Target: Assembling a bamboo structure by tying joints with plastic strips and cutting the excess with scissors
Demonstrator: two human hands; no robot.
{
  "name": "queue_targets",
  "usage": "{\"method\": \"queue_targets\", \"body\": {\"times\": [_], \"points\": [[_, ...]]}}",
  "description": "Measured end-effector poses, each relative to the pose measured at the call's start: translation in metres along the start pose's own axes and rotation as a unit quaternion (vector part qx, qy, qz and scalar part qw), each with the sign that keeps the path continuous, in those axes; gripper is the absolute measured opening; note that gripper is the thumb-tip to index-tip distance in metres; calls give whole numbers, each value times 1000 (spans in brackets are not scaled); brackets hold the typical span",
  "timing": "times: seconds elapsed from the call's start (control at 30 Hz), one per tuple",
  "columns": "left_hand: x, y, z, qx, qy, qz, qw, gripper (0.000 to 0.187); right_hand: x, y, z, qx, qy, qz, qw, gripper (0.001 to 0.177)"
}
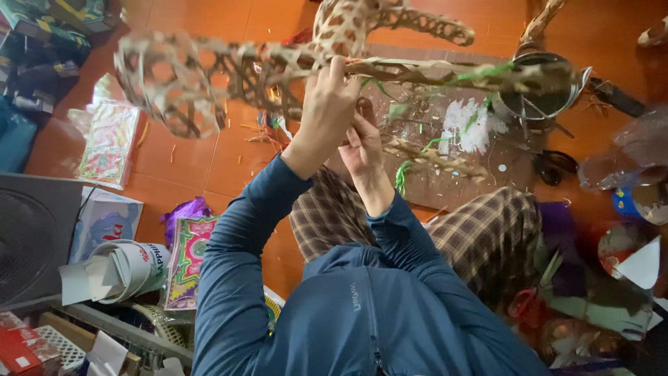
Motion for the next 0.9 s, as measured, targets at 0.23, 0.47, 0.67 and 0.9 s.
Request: {"method": "queue_targets", "body": {"times": [0.23,0.47,0.67,0.9], "points": [[14,3,12,42,-94,36,994,16,9,7,-8,9,21,-31,999,44],[41,20,55,52,-212,148,965,8,5,5,-8,27,76,-70,994,46],[23,1,84,-108,-335,175,919,38,3,7,-3,39,119,-94,988,53],[8,-16,57,4,-260,157,953,75,-16,2,50,-23,124,-130,983,35]]}}
Point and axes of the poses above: each hand's wrist, its own y-axis away from the middle knuckle, its own z-axis out of the palm, x = y × z, the point moved 10 cm from there along -y, towards the middle knuckle, and after that the axes turned 15 degrees about -z, right-handed, at the moved point
